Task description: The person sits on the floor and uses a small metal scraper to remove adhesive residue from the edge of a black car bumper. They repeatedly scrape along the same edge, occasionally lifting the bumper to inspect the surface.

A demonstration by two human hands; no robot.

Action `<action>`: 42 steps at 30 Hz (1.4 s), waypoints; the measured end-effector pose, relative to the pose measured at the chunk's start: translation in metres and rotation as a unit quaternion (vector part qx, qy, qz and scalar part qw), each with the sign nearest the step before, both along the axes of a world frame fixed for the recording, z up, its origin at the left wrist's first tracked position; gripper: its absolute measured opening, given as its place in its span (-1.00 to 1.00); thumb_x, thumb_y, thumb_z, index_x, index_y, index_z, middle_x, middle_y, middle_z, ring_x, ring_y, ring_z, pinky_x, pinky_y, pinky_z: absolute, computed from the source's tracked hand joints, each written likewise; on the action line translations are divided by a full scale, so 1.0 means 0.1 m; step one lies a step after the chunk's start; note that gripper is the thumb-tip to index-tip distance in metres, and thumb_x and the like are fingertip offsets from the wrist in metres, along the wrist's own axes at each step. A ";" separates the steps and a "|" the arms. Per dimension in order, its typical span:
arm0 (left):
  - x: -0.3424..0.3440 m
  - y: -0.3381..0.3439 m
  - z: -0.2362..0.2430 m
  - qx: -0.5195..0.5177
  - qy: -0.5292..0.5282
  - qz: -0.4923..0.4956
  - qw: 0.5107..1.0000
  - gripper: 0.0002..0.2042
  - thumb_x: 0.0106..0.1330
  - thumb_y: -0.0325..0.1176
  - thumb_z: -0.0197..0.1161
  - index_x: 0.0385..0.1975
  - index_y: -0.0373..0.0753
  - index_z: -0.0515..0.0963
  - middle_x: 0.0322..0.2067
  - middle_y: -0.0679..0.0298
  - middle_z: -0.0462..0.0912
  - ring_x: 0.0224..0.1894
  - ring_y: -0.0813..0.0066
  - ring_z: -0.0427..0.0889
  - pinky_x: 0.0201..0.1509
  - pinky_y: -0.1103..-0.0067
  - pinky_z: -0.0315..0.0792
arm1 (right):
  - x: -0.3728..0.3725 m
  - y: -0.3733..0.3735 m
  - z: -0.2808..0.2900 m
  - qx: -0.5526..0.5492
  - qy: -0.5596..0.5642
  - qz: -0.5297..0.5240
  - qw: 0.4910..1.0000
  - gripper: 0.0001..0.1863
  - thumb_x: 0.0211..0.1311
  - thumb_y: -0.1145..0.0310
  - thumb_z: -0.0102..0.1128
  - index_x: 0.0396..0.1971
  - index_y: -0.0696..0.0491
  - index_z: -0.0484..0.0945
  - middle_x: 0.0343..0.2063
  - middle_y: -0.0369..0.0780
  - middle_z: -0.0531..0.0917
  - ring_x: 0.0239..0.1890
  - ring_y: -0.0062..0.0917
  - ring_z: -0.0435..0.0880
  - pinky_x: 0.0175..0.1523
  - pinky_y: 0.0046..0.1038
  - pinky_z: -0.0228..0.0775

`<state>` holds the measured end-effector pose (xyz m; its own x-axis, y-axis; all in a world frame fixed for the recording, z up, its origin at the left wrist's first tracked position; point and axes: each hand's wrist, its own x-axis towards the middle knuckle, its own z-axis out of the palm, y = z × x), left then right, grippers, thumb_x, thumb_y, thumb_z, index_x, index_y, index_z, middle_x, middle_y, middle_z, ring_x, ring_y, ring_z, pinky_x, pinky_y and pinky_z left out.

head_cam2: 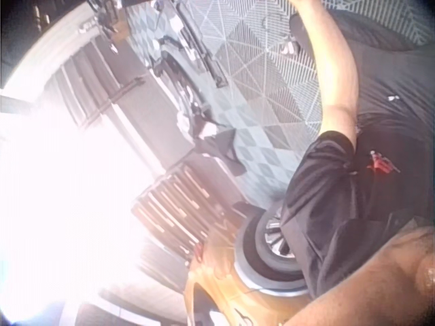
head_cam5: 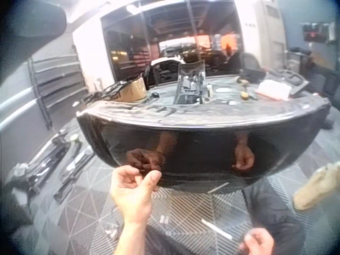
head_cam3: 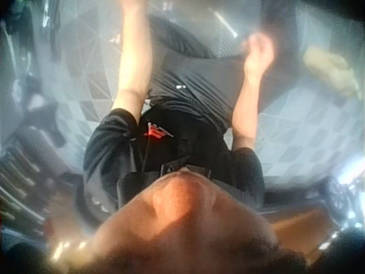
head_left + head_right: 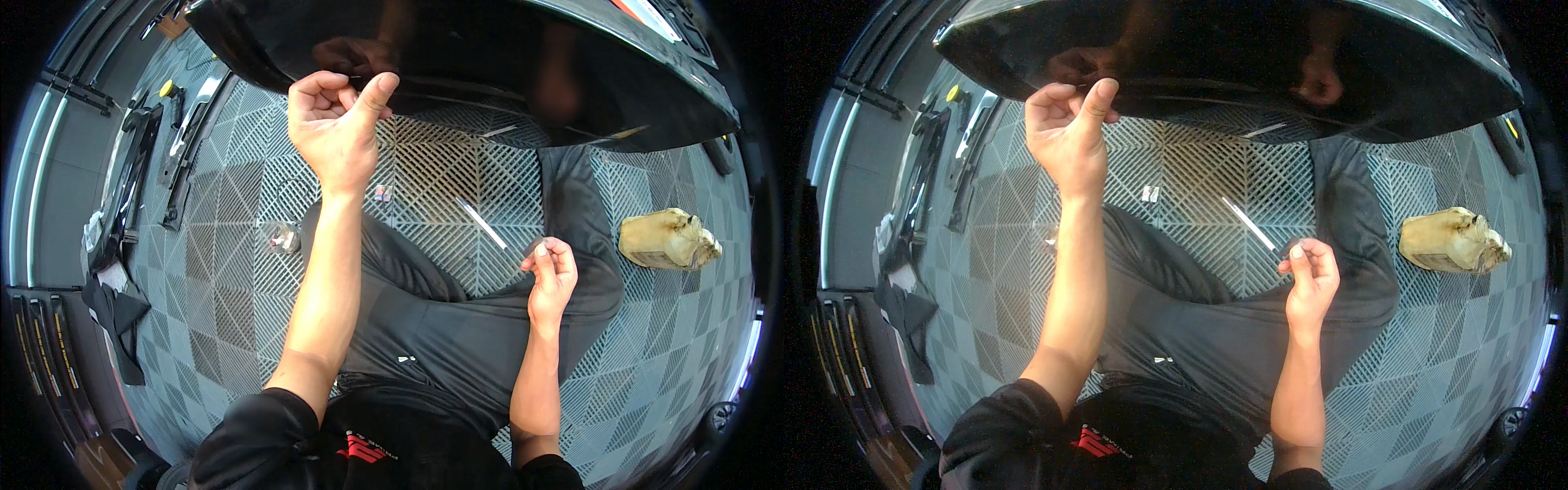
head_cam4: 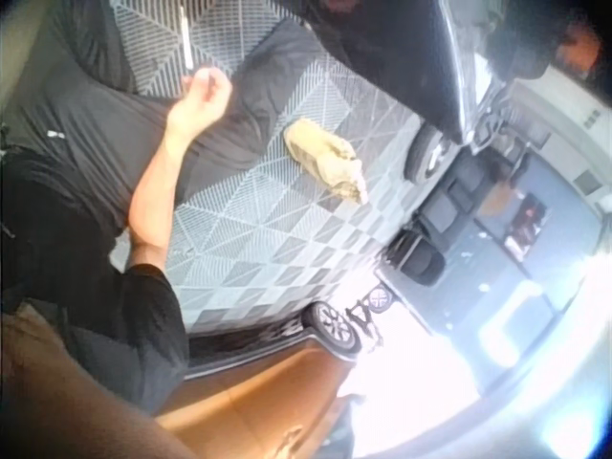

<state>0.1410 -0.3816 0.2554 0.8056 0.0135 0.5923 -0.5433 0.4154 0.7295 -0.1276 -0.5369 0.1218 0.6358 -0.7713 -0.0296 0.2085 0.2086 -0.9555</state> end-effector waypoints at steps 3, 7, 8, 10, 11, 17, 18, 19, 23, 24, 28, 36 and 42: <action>0.02 0.02 -0.02 -0.038 0.029 -0.016 0.999 -0.61 0.12 -0.58 0.58 -0.19 -0.31 0.45 -0.58 0.39 0.50 -0.57 0.63 0.60 -0.41 0.61 0.68 | 0.00 0.00 -0.01 0.004 -0.002 -0.001 1.000 -0.89 0.42 0.46 0.27 -0.16 0.14 0.56 -0.39 -0.31 0.63 -0.45 -0.66 0.60 -0.27 -0.60 0.49; 0.03 0.07 -0.02 -0.016 0.027 -0.036 0.999 -0.66 0.20 -0.58 0.52 -0.16 -0.33 0.45 -0.57 0.35 0.52 -0.55 0.56 0.63 -0.39 0.57 0.69 | -0.01 0.00 0.00 0.003 0.007 -0.007 1.000 -0.88 0.42 0.45 0.26 -0.16 0.14 0.55 -0.38 -0.31 0.64 -0.44 -0.67 0.59 -0.27 -0.61 0.48; 0.05 0.10 -0.03 0.007 0.004 -0.037 0.999 -0.69 0.24 -0.59 0.47 -0.14 -0.35 0.45 -0.56 0.33 0.54 -0.55 0.54 0.65 -0.39 0.58 0.68 | -0.01 0.00 -0.02 -0.002 0.005 -0.002 1.000 -0.88 0.42 0.45 0.27 -0.16 0.14 0.55 -0.38 -0.31 0.64 -0.44 -0.67 0.59 -0.27 -0.60 0.48; 0.02 0.11 -0.02 0.003 0.018 -0.045 0.999 -0.69 0.25 -0.62 0.45 -0.13 -0.35 0.44 -0.56 0.33 0.54 -0.55 0.56 0.64 -0.39 0.58 0.68 | -0.02 -0.01 -0.04 -0.011 0.004 0.004 1.000 -0.88 0.42 0.44 0.27 -0.16 0.13 0.55 -0.38 -0.31 0.64 -0.43 -0.67 0.59 -0.27 -0.60 0.48; 0.01 0.11 -0.01 0.001 0.025 -0.050 0.998 -0.70 0.25 -0.63 0.44 -0.13 -0.36 0.44 -0.56 0.33 0.54 -0.55 0.56 0.63 -0.39 0.59 0.67 | -0.02 -0.01 -0.04 -0.011 0.006 0.003 1.000 -0.88 0.42 0.44 0.27 -0.15 0.13 0.55 -0.38 -0.31 0.64 -0.44 -0.67 0.59 -0.27 -0.60 0.48; 0.03 0.11 -0.04 0.008 -0.001 -0.053 0.999 -0.67 0.23 -0.65 0.43 -0.11 -0.36 0.42 -0.56 0.33 0.54 -0.55 0.61 0.61 -0.38 0.61 0.66 | 0.01 0.02 -0.03 -0.013 0.017 0.004 1.000 -0.88 0.41 0.44 0.27 -0.15 0.13 0.56 -0.39 -0.32 0.63 -0.44 -0.67 0.59 -0.27 -0.60 0.48; 0.03 0.11 -0.05 0.013 -0.003 -0.049 0.999 -0.67 0.23 -0.64 0.44 -0.12 -0.36 0.42 -0.56 0.33 0.54 -0.55 0.60 0.62 -0.38 0.63 0.64 | 0.00 0.01 -0.04 -0.012 0.019 0.003 1.000 -0.88 0.42 0.44 0.27 -0.15 0.13 0.56 -0.39 -0.32 0.62 -0.44 -0.67 0.59 -0.27 -0.60 0.48; 0.03 0.12 -0.06 0.008 0.000 -0.053 0.999 -0.67 0.23 -0.63 0.45 -0.12 -0.35 0.41 -0.55 0.32 0.55 -0.54 0.59 0.63 -0.39 0.63 0.64 | 0.00 0.00 -0.05 -0.010 0.021 0.002 1.000 -0.88 0.42 0.44 0.26 -0.15 0.13 0.56 -0.39 -0.32 0.62 -0.44 -0.67 0.58 -0.27 -0.60 0.48; 0.04 0.12 -0.08 -0.021 0.036 -0.057 0.997 -0.65 0.22 -0.53 0.52 -0.18 -0.34 0.42 -0.55 0.29 0.60 -0.55 0.56 0.66 -0.42 0.65 0.60 | 0.01 0.00 -0.06 -0.014 0.026 0.003 1.000 -0.88 0.42 0.44 0.26 -0.14 0.13 0.56 -0.40 -0.33 0.61 -0.44 -0.67 0.58 -0.27 -0.60 0.48; 0.04 0.13 -0.08 -0.025 0.059 -0.049 0.997 -0.65 0.21 -0.50 0.54 -0.20 -0.33 0.42 -0.56 0.29 0.60 -0.56 0.55 0.66 -0.43 0.65 0.60 | 0.02 0.01 -0.06 -0.015 0.025 0.004 1.000 -0.88 0.42 0.44 0.26 -0.14 0.13 0.55 -0.40 -0.33 0.61 -0.44 -0.67 0.58 -0.27 -0.59 0.49; 0.11 0.17 -0.14 -0.021 0.117 -0.017 0.993 -0.62 0.18 -0.40 0.60 -0.31 -0.29 0.42 -0.58 0.29 0.60 -0.61 0.55 0.65 -0.47 0.67 0.58 | 0.02 0.01 -0.08 -0.024 0.028 0.011 0.999 -0.88 0.42 0.44 0.26 -0.15 0.13 0.55 -0.40 -0.32 0.61 -0.44 -0.67 0.57 -0.27 -0.59 0.49; 0.11 0.21 -0.08 -0.024 0.139 -0.051 0.989 -0.60 0.12 -0.42 0.63 -0.33 -0.27 0.41 -0.58 0.30 0.60 -0.60 0.58 0.65 -0.49 0.68 0.59 | 0.05 0.03 -0.11 -0.016 0.039 0.020 0.999 -0.88 0.43 0.44 0.25 -0.14 0.13 0.54 -0.39 -0.32 0.62 -0.44 -0.66 0.57 -0.26 -0.59 0.50; 0.11 0.23 -0.08 -0.030 0.148 -0.062 0.987 -0.59 0.11 -0.44 0.63 -0.32 -0.27 0.40 -0.58 0.32 0.59 -0.59 0.59 0.65 -0.48 0.68 0.61 | 0.06 0.04 -0.13 -0.029 0.043 0.024 0.998 -0.87 0.42 0.46 0.26 -0.14 0.14 0.55 -0.37 -0.31 0.62 -0.44 -0.66 0.58 -0.26 -0.60 0.52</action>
